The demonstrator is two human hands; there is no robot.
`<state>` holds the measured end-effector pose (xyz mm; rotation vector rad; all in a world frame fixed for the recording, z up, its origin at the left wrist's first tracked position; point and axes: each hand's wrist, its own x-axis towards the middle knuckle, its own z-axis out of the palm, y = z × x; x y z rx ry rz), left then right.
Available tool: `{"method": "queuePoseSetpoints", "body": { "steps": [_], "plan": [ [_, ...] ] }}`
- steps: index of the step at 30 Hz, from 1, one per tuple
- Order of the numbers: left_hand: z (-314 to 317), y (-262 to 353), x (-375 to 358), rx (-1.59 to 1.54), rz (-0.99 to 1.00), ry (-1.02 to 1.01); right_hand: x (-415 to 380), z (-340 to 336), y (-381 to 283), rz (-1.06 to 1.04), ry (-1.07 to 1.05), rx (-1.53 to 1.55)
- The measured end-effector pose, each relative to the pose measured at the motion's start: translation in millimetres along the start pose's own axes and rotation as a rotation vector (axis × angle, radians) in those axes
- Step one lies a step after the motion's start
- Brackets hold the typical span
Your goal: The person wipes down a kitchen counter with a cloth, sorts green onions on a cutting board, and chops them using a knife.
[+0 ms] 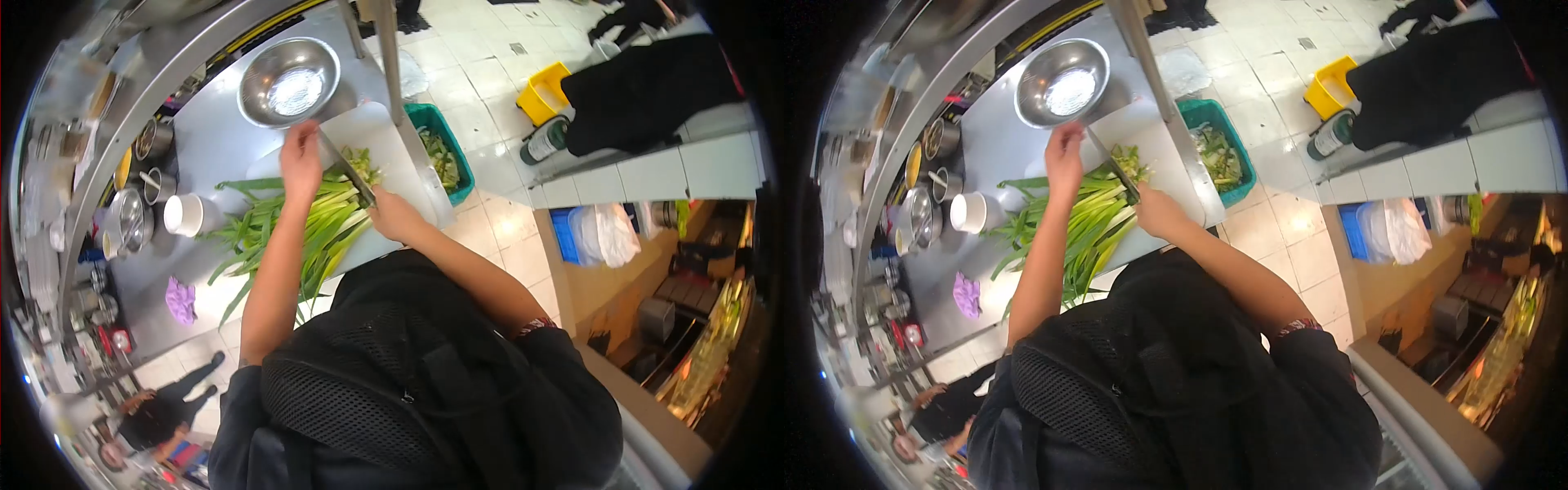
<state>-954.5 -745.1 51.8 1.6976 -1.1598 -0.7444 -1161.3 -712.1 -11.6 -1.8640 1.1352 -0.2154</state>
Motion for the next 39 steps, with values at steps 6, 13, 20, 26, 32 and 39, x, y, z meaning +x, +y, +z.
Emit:
{"method": "queuePoseSetpoints", "body": {
  "steps": [6, 13, 20, 26, 32, 39],
  "plan": [
    [20.5, -65.3, -56.6, 0.77, 0.276, 0.128, -1.6, -5.0, -11.1, 0.007, -0.003, -0.022],
    [28.6, -67.6, -62.2, 0.787, 0.225, 0.203, -31.3, -54.7, -64.6, -0.071, 0.012, -0.159],
    [29.7, -69.3, -60.3, 0.869, 0.233, 0.16, -73.4, -61.4, -85.6, -0.061, -0.121, -0.328],
    [31.2, -71.5, -58.1, 0.926, 0.173, 0.086, -45.1, -6.8, -28.8, -0.049, -0.041, -0.329],
    [29.4, -69.6, -59.3, 0.849, 0.163, 0.104, -27.9, -59.9, -74.0, -0.045, -0.14, -0.303],
    [31.5, -71.4, -65.8, 0.834, 0.184, 0.145, -40.9, -11.4, -42.4, 0.05, -0.149, -0.312]
  ]
}}
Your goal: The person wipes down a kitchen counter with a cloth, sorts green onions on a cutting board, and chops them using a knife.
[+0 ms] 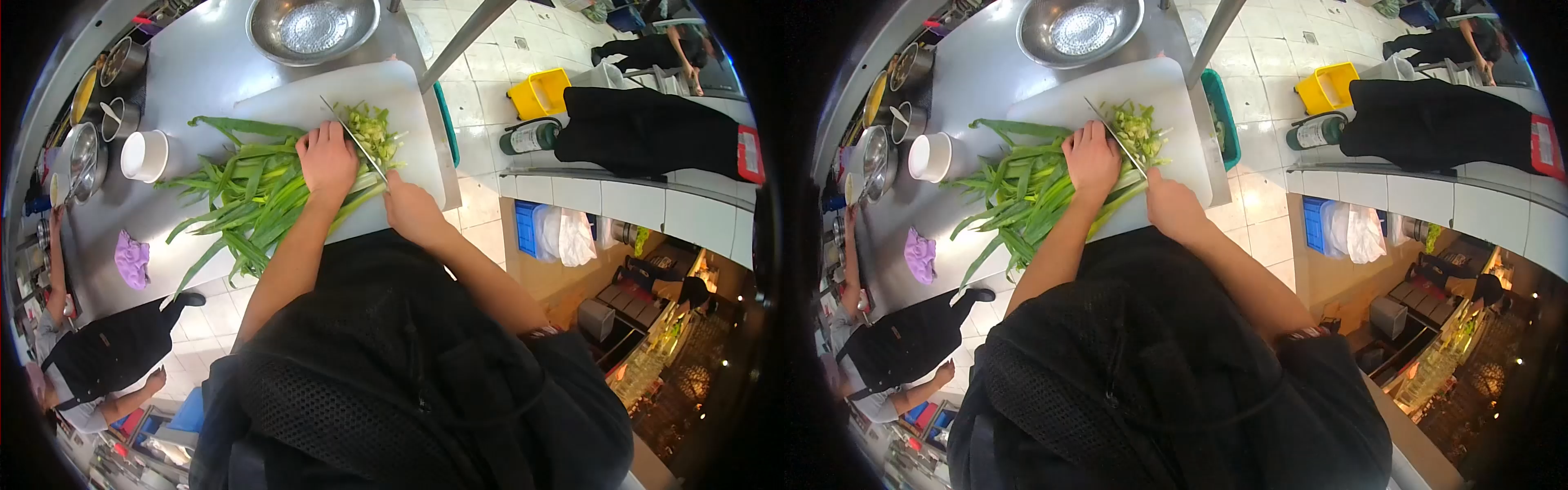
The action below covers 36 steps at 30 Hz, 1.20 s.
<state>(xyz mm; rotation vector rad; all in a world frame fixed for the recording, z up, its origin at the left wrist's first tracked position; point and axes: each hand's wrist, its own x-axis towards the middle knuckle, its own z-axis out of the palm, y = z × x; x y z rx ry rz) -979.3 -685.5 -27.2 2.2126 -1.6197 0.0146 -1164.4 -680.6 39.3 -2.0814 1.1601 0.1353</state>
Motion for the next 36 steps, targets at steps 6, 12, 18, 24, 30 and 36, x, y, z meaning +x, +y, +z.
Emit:
{"method": "queuePoseSetpoints", "body": {
  "steps": [6, 12, 18, 24, 30, 36],
  "plan": [
    [1.0, -2.5, 5.7, -0.031, -0.005, -0.011, -14.2, -74.0, -29.8, -0.063, -0.014, -0.019],
    [1.4, -4.3, 3.9, -0.043, 0.012, 0.02, 24.9, 17.2, 16.5, -0.092, 0.179, -0.001],
    [5.8, -5.1, 5.7, -0.039, -0.011, -0.007, -13.6, -69.2, -24.1, -0.075, 0.015, 0.027],
    [5.2, -3.4, 6.7, -0.007, 0.004, -0.009, 32.7, 23.1, 15.2, -0.061, 0.193, 0.112],
    [-10.9, -11.0, 14.3, -0.107, -0.011, -0.074, 62.9, -10.9, 23.1, -0.064, 0.106, 0.213],
    [-68.1, -6.7, -3.8, 0.229, 0.338, -0.572, 57.0, -13.6, 18.2, -0.036, 0.015, 0.209]
  ]
}}
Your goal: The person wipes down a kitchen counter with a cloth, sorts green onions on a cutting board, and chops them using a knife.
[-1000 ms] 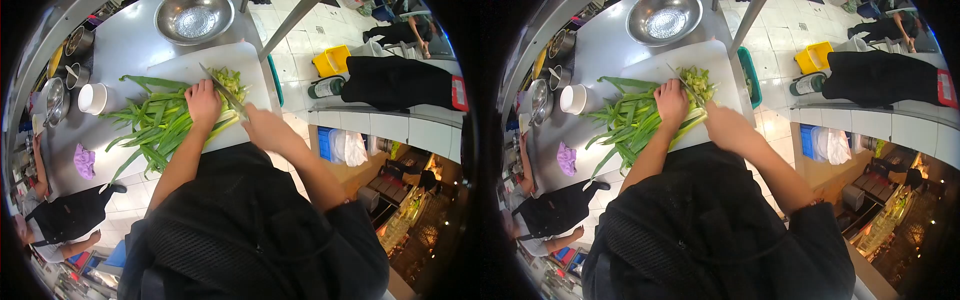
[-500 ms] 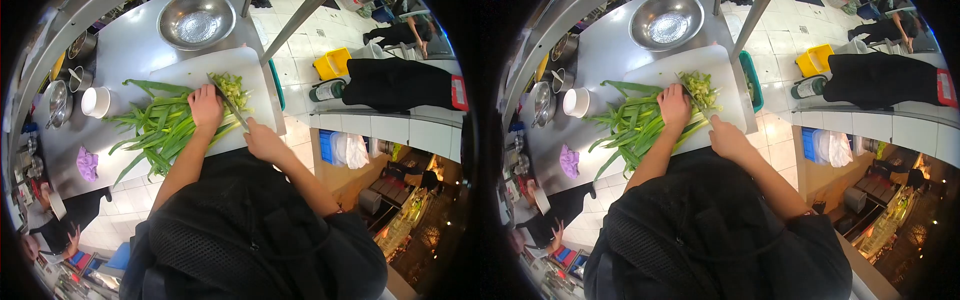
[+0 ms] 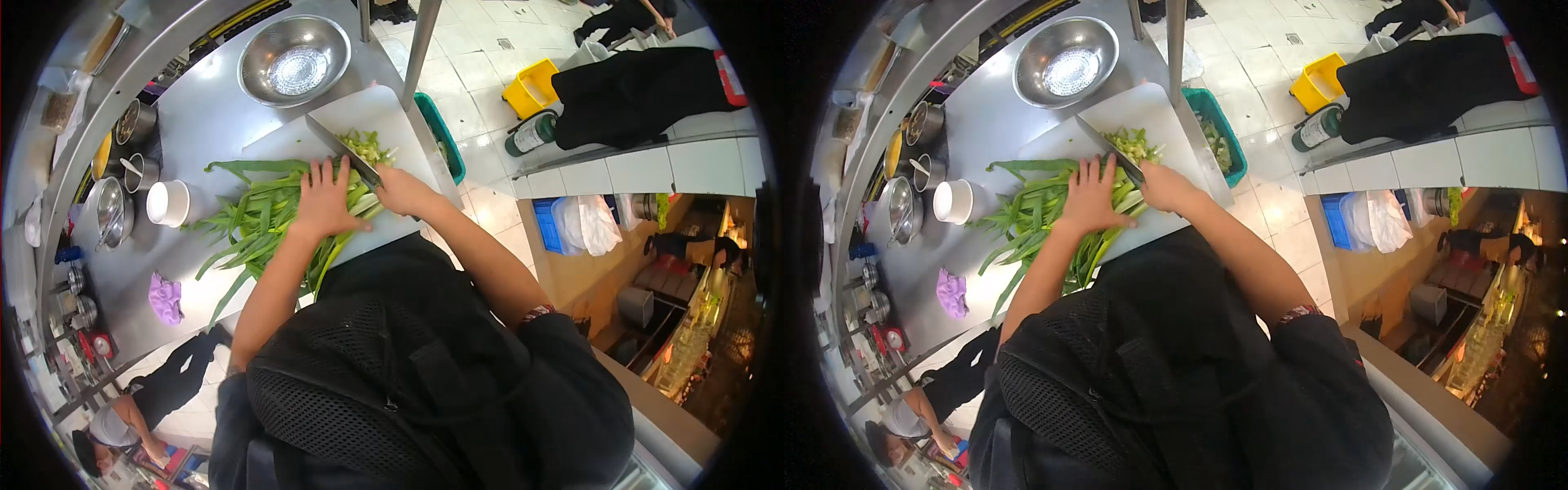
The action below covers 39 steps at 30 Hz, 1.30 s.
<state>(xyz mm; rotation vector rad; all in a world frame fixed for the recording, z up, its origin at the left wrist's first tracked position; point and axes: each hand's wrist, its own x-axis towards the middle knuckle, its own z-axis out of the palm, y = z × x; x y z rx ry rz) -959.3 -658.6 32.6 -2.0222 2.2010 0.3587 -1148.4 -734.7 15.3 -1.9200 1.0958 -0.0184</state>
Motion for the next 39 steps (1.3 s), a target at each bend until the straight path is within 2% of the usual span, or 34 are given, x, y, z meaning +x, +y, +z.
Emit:
{"method": "queuePoseSetpoints", "body": {
  "steps": [3, 4, 6, 8, 10, 11, 13, 15, 17, 18, 20, 24, 26, 30, 33, 35, 36, 38, 39],
  "plan": [
    [5.0, 8.5, -6.8, 0.126, 0.006, 0.074, 3.0, 11.8, 14.0, -0.047, 0.02, -0.005],
    [5.4, 6.2, -4.6, 0.122, -0.003, 0.078, 3.7, 17.7, 20.6, -0.099, 0.089, -0.057],
    [1.5, -9.3, 9.9, -0.065, -0.017, -0.021, -3.0, 19.1, 26.0, -0.157, 0.167, -0.109],
    [13.8, -30.5, 19.0, -0.072, 0.02, 0.018, -35.3, 14.1, 21.1, -0.017, 0.116, -0.171],
    [8.6, -33.9, 20.9, -0.092, 0.073, 0.094, -51.4, 7.6, 28.8, -0.016, 0.132, -0.173],
    [6.4, -36.0, 25.5, -0.099, 0.076, 0.088, -57.0, 7.2, 31.0, -0.017, 0.143, -0.165],
    [3.2, -40.7, 39.1, -0.132, 0.03, -0.052, -58.1, 4.9, 25.8, -0.01, 0.158, -0.167],
    [4.5, -36.3, 38.6, -0.065, 0.033, -0.029, -57.0, 4.1, 19.2, -0.011, 0.179, -0.169],
    [9.3, -21.6, 26.4, -0.101, -0.056, 0.157, -57.2, 8.0, 15.7, 0.03, 0.219, -0.16],
    [13.8, -13.6, 20.6, -0.102, -0.051, 0.144, -56.8, 10.5, 17.1, 0.04, 0.214, -0.153],
    [25.9, -0.9, 9.9, -0.137, -0.128, 0.372, -58.4, 17.2, 20.5, 0.06, 0.249, -0.096],
    [34.2, -4.0, 10.3, -0.181, -0.117, 0.365, -54.1, 17.6, 20.7, 0.051, 0.248, -0.084],
    [44.0, -10.4, 9.6, -0.187, -0.042, 0.487, -53.3, 19.9, 19.5, 0.065, 0.249, -0.102],
    [61.9, -16.4, 14.5, -0.251, -0.06, 0.619, -55.5, 17.7, 13.3, 0.076, 0.231, -0.099],
    [56.2, -13.7, 21.5, -0.425, -0.172, 0.68, -60.7, 12.3, 2.3, 0.063, 0.176, -0.08],
    [51.8, -11.0, 30.8, -0.422, -0.382, 0.525, -66.2, 9.8, -2.0, 0.041, 0.182, -0.044],
    [54.3, -9.2, 30.9, -0.428, -0.389, 0.528, -66.5, 9.1, -2.0, 0.04, 0.177, -0.052],
    [57.4, -6.9, 33.5, -0.362, -0.332, 0.724, -64.6, 6.9, -2.2, 0.1, 0.159, -0.106],
    [57.1, -5.3, 34.5, -0.364, -0.332, 0.725, -65.7, 3.8, -6.2, 0.1, 0.159, -0.108]
  ]
}}
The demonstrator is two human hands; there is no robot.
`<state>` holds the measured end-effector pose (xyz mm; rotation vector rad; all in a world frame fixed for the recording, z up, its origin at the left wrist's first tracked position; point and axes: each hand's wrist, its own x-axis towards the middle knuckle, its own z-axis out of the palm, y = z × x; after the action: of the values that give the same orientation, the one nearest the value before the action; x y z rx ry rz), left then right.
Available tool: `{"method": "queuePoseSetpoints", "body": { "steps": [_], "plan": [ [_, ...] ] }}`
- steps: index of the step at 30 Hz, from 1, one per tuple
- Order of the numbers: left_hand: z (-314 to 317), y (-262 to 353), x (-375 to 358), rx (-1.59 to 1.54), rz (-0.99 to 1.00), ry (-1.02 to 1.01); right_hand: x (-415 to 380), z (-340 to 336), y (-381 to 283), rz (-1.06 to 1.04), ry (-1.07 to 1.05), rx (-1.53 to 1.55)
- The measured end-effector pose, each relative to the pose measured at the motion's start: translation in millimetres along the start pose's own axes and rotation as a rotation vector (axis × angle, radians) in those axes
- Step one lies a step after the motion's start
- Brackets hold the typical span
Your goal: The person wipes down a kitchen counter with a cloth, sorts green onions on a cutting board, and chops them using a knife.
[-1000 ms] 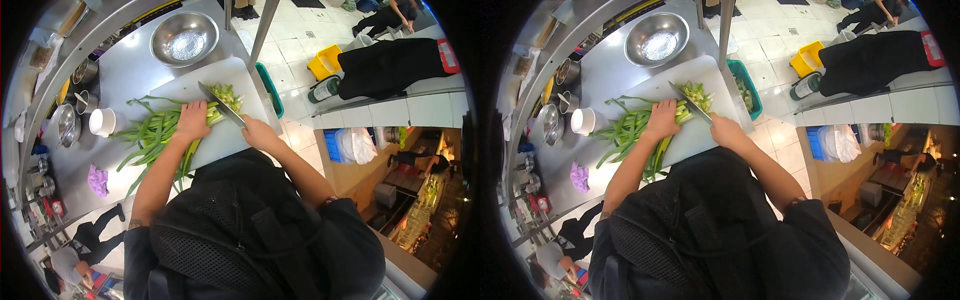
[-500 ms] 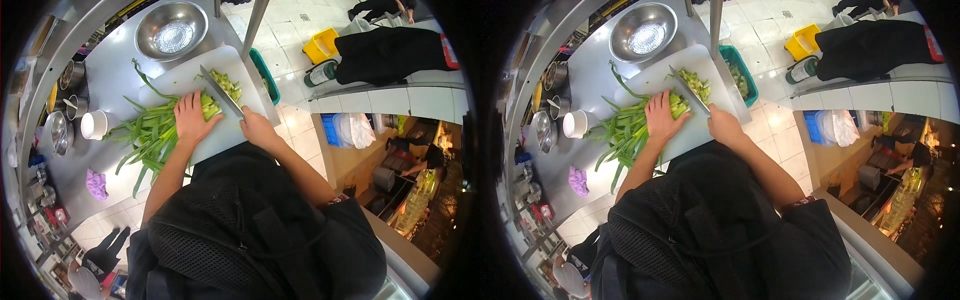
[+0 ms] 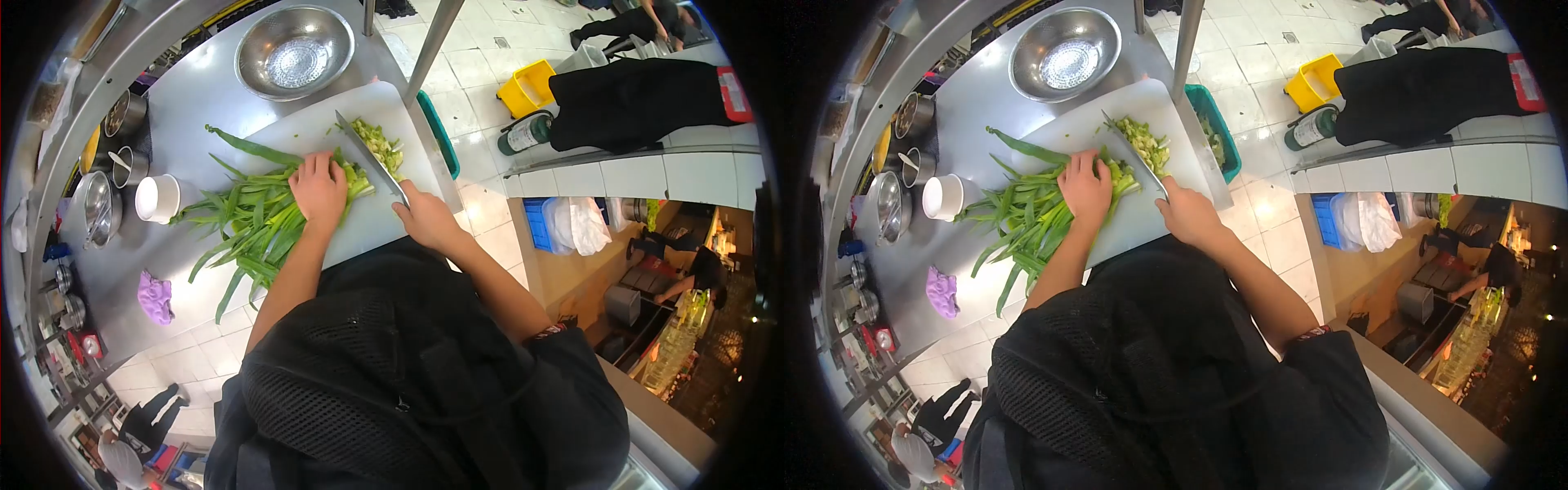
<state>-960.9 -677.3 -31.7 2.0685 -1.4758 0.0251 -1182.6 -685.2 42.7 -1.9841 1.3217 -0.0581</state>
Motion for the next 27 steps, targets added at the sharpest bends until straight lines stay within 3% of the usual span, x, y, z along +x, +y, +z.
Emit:
{"method": "queuePoseSetpoints", "body": {
  "steps": [3, 5, 11, 14, 18, 21, 25, 27],
  "plan": [
    [-0.7, 1.5, -1.0, 0.054, 0.127, 0.059, -11.9, -18.6, -24.7, -0.053, 0.005, -0.015],
    [-4.2, 3.0, -1.6, 0.137, 0.187, -0.057, -22.3, -25.3, -41.0, -0.061, -0.046, -0.068],
    [-3.1, 2.1, -0.1, 0.147, 0.193, -0.076, -40.2, -26.8, -49.8, -0.045, -0.142, -0.135],
    [-3.7, 5.5, 0.5, 0.167, 0.155, -0.096, -8.6, 31.6, 3.6, -0.117, -0.017, -0.086],
    [-4.2, -2.0, -5.2, 0.166, 0.19, -0.076, 2.1, 1.7, -34.8, -0.197, 0.048, -0.055],
    [-1.1, 2.1, 0.0, 0.126, 0.172, -0.073, -28.1, -33.8, -61.0, -0.092, -0.104, -0.09],
    [-4.0, 3.3, -1.5, 0.145, 0.17, -0.053, -13.5, 20.2, -30.4, -0.012, -0.138, -0.063],
    [-1.7, 2.7, 2.9, 0.155, 0.205, -0.029, 14.9, 37.4, -15.1, -0.16, 0.015, -0.074]
  ]
}}
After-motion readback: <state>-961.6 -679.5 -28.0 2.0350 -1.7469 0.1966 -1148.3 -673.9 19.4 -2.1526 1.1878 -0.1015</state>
